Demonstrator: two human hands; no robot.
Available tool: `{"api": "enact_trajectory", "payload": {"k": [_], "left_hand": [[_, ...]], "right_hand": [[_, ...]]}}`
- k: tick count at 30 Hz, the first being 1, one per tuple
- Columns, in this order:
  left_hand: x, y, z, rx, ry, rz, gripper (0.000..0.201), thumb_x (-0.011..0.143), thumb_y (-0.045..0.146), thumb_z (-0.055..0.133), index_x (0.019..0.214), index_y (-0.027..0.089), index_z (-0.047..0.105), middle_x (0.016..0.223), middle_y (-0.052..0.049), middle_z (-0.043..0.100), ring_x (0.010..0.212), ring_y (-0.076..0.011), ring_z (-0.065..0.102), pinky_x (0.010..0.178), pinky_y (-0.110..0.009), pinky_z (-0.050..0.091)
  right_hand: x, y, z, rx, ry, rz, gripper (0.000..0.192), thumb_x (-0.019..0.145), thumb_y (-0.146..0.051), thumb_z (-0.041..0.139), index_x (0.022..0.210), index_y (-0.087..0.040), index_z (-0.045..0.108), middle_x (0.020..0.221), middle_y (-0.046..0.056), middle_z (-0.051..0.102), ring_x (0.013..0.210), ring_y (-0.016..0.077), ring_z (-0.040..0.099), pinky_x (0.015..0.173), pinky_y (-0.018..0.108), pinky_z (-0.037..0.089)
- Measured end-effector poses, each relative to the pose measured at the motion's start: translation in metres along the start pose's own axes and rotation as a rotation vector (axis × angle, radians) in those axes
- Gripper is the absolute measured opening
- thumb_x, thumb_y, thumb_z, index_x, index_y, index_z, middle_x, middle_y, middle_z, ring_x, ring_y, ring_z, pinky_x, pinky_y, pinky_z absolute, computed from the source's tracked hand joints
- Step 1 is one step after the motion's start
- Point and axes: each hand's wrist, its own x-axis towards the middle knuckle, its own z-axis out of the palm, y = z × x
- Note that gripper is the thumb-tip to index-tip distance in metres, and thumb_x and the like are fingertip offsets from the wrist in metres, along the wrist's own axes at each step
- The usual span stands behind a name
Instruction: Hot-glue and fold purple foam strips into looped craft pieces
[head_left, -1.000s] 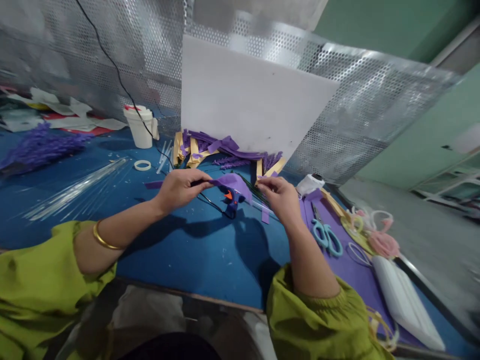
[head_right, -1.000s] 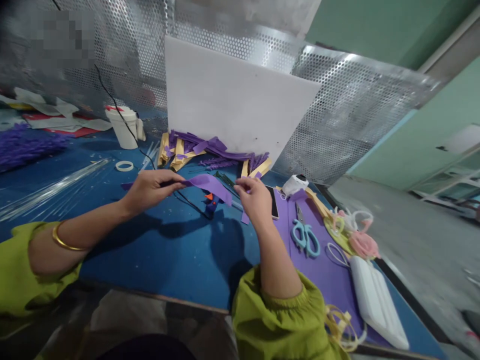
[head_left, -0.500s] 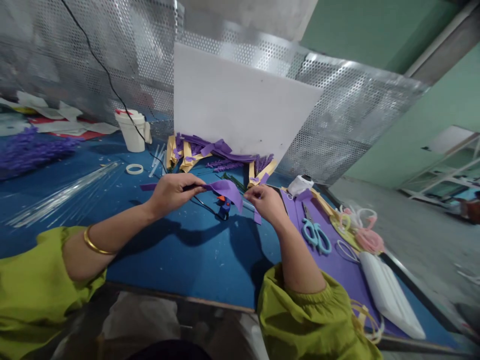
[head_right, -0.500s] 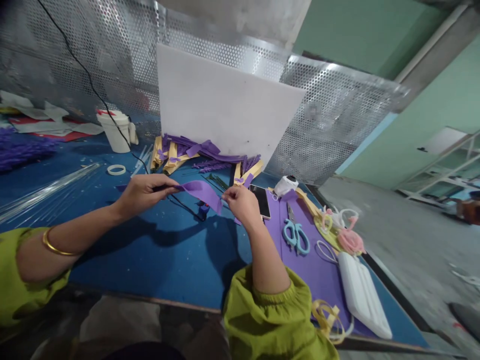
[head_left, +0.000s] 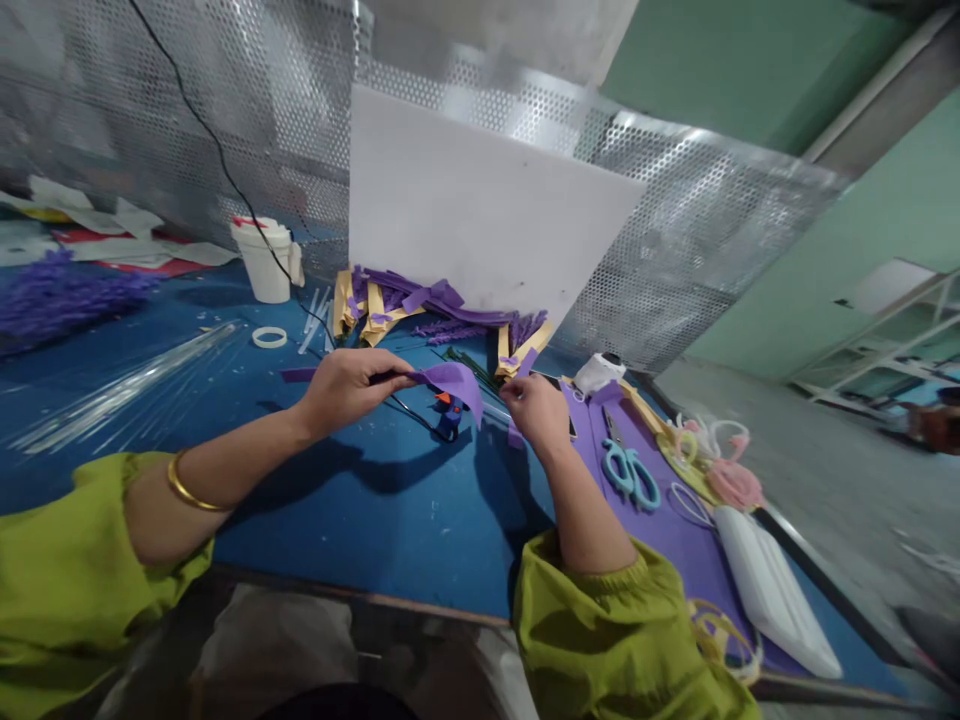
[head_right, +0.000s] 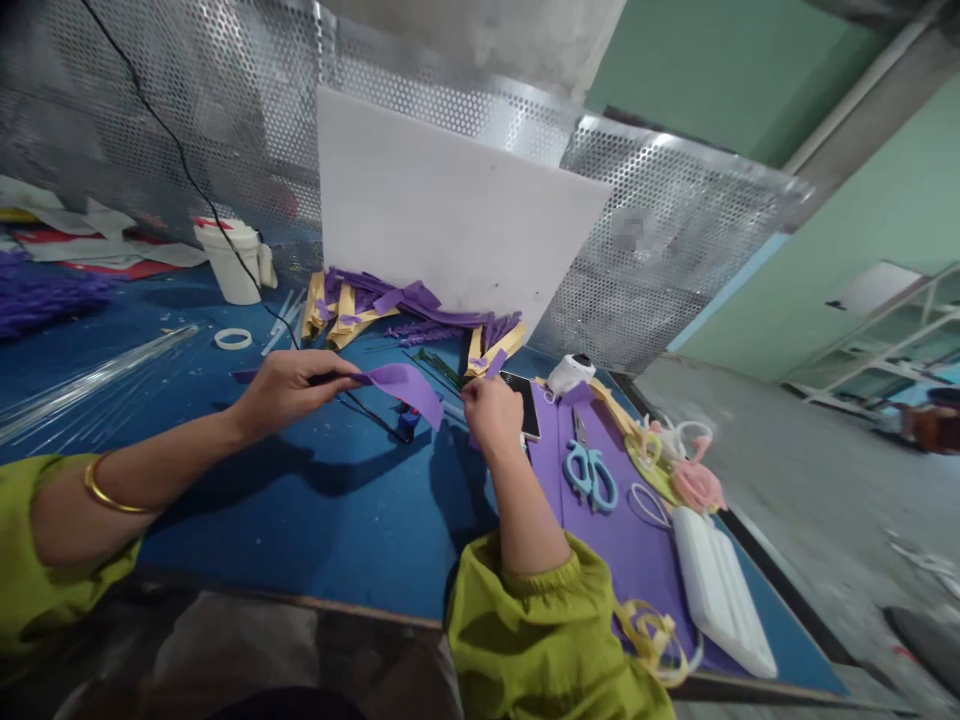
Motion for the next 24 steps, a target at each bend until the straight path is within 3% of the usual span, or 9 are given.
{"api": "enact_trajectory", "payload": {"k": [3,5,7,8,14,20,24], "left_hand": [[-0.001,0.002,0.001,-0.004,-0.027,0.019,0.019,0.089,0.033,0.066,0.093,0.020,0.079,0.087,-0.004,0.078,0.078,-0.0172,0.072,0.071,-0.023,0.051],[-0.002,0.003,0.001,-0.001,-0.046,0.031,0.018,0.089,0.032,0.066,0.093,0.020,0.079,0.088,-0.004,0.078,0.079,-0.0170,0.072,0.070,-0.023,0.050],[-0.003,0.004,0.002,-0.001,-0.055,0.040,0.018,0.089,0.031,0.065,0.094,0.020,0.079,0.087,-0.004,0.078,0.078,-0.0166,0.071,0.069,-0.023,0.050],[-0.003,0.004,0.002,-0.004,-0.057,0.040,0.017,0.089,0.030,0.065,0.094,0.020,0.079,0.087,-0.004,0.078,0.078,-0.0164,0.071,0.069,-0.023,0.049],[-0.001,0.008,0.001,-0.085,-0.071,-0.030,0.014,0.087,0.028,0.068,0.090,0.019,0.079,0.083,-0.004,0.078,0.073,-0.0151,0.070,0.067,-0.021,0.049],[-0.002,0.017,0.002,-0.160,-0.084,-0.098,0.018,0.082,0.033,0.074,0.089,0.017,0.079,0.081,-0.004,0.077,0.069,-0.0148,0.067,0.063,-0.021,0.048],[-0.003,0.020,0.003,-0.212,-0.114,-0.116,0.015,0.084,0.030,0.072,0.086,0.016,0.078,0.069,-0.002,0.073,0.060,-0.0117,0.063,0.058,-0.020,0.046]], "right_hand": [[-0.010,-0.016,-0.007,0.466,0.196,-0.225,0.025,0.092,-0.037,0.059,0.107,-0.021,0.072,0.105,0.009,0.071,0.100,0.0238,0.067,0.091,0.036,0.048],[-0.020,-0.029,-0.009,0.776,0.088,-0.444,0.048,0.086,-0.041,0.068,0.130,-0.024,0.059,0.121,0.009,0.068,0.112,0.0242,0.065,0.098,0.037,0.048],[-0.031,-0.041,-0.010,0.858,-0.021,-0.558,0.075,0.076,-0.037,0.080,0.142,-0.027,0.046,0.129,0.009,0.065,0.118,0.0252,0.062,0.102,0.039,0.047],[-0.035,-0.046,-0.009,0.853,-0.030,-0.579,0.076,0.074,-0.034,0.082,0.141,-0.028,0.045,0.128,0.008,0.065,0.118,0.0251,0.062,0.101,0.039,0.047],[-0.042,-0.057,-0.009,0.814,0.111,-0.649,0.018,0.082,-0.019,0.070,0.098,-0.023,0.063,0.102,0.005,0.066,0.099,0.0205,0.064,0.089,0.035,0.051],[-0.043,-0.061,0.000,0.805,0.217,-0.603,0.006,0.085,-0.017,0.065,0.085,-0.022,0.067,0.093,0.005,0.066,0.088,0.0179,0.065,0.080,0.032,0.053],[-0.047,-0.065,0.004,0.811,0.220,-0.623,0.007,0.086,-0.018,0.066,0.082,-0.023,0.068,0.091,0.005,0.068,0.086,0.0169,0.066,0.078,0.031,0.054]]}}
